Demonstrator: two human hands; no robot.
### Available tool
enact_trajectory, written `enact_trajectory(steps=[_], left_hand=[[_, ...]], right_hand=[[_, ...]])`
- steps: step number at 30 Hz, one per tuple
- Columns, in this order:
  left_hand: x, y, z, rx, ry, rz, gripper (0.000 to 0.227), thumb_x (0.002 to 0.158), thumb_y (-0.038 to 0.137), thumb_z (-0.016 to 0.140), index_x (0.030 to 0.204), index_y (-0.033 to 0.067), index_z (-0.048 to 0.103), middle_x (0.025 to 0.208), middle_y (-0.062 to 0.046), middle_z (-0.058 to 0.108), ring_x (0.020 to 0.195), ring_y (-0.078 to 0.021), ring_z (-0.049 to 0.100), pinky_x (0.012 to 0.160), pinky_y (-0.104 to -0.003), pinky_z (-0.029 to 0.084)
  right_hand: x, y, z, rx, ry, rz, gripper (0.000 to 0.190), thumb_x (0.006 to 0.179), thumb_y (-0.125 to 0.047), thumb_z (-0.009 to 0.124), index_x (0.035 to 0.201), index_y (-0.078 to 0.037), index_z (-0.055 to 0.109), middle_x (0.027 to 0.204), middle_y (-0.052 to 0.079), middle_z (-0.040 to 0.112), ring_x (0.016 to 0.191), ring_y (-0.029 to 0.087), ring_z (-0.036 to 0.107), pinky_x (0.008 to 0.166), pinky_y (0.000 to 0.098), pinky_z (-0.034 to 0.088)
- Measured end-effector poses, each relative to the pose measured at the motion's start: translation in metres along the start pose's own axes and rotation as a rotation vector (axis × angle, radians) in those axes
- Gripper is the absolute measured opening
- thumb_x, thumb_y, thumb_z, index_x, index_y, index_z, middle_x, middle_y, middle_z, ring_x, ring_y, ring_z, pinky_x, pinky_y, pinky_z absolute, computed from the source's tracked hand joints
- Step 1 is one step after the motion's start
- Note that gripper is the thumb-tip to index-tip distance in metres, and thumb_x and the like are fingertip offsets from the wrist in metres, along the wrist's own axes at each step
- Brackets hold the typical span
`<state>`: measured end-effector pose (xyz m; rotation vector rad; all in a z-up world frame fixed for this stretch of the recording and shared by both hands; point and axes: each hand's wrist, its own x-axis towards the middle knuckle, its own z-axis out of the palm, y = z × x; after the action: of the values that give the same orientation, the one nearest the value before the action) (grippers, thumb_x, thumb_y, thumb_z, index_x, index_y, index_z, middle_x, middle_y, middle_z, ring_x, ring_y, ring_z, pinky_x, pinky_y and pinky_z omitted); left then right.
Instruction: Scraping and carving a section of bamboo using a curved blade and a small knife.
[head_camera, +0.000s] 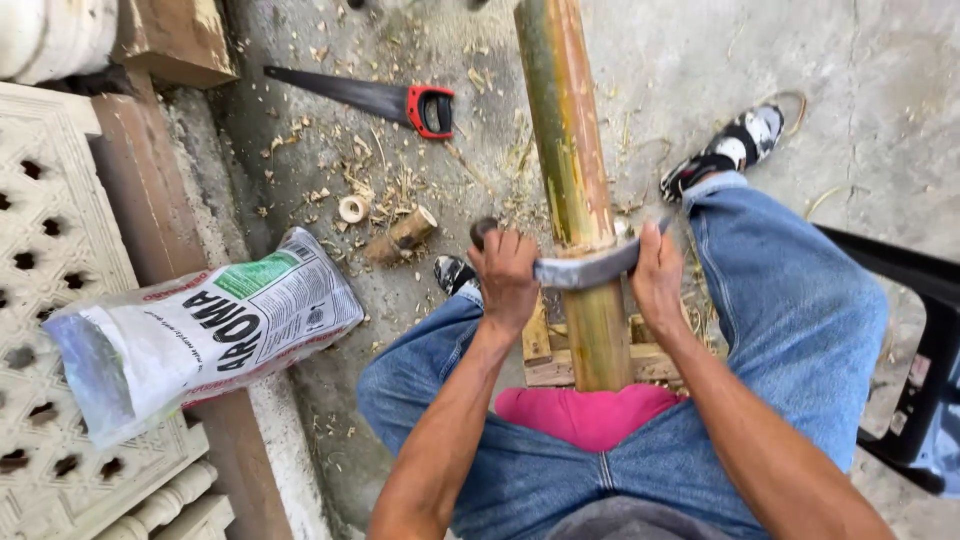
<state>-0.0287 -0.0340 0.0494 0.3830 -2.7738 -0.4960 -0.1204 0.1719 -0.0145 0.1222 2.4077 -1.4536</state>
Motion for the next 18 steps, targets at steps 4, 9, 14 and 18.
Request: enact_trajectory(steps=[4, 9, 14, 18], left_hand=[[-0.005, 0.023, -0.033, -0.053, -0.034, 0.023, 0.014, 0.077, 0.003, 0.070, 0.081, 0.0103, 0.059, 0.087, -0.007, 0.055, 0.098, -0.0276, 0.053, 0.083, -0.047, 0.032], [0.014, -0.003, 0.007, 0.028, -0.004, 0.010, 0.013, 0.086, 0.001, 0.067, 0.082, 0.0108, 0.059, 0.086, -0.005, 0.054, 0.094, -0.0255, 0.051, 0.081, -0.044, 0.032], [0.023, 0.025, -0.036, -0.025, -0.001, 0.044, 0.010, 0.082, 0.007, 0.067, 0.080, 0.0111, 0.058, 0.086, -0.006, 0.055, 0.097, -0.0271, 0.053, 0.084, -0.048, 0.033], [-0.010, 0.023, -0.023, -0.009, -0.070, 0.023, 0.012, 0.087, 0.008, 0.068, 0.080, 0.0118, 0.059, 0.084, -0.005, 0.055, 0.095, -0.0254, 0.054, 0.082, -0.047, 0.033]], right_hand=[[-0.035, 0.026, -0.006, 0.012, -0.021, 0.122, 0.058, 0.110, -0.050, 0.042, 0.086, 0.001, 0.056, 0.065, 0.006, 0.048, 0.062, 0.017, 0.044, 0.056, 0.0406, 0.039], [-0.004, -0.018, 0.004, 0.152, -0.017, 0.187, 0.055, 0.113, -0.048, 0.040, 0.082, -0.003, 0.050, 0.070, 0.003, 0.042, 0.063, 0.014, 0.039, 0.054, 0.0385, 0.035], [-0.019, -0.004, -0.009, 0.087, -0.012, 0.145, 0.052, 0.111, -0.047, 0.040, 0.083, -0.005, 0.052, 0.069, 0.004, 0.044, 0.065, 0.014, 0.041, 0.057, 0.0388, 0.036], [-0.037, 0.020, -0.005, 0.097, 0.002, 0.135, 0.055, 0.113, -0.047, 0.038, 0.086, -0.002, 0.054, 0.073, 0.004, 0.045, 0.069, 0.016, 0.042, 0.059, 0.0401, 0.038]])
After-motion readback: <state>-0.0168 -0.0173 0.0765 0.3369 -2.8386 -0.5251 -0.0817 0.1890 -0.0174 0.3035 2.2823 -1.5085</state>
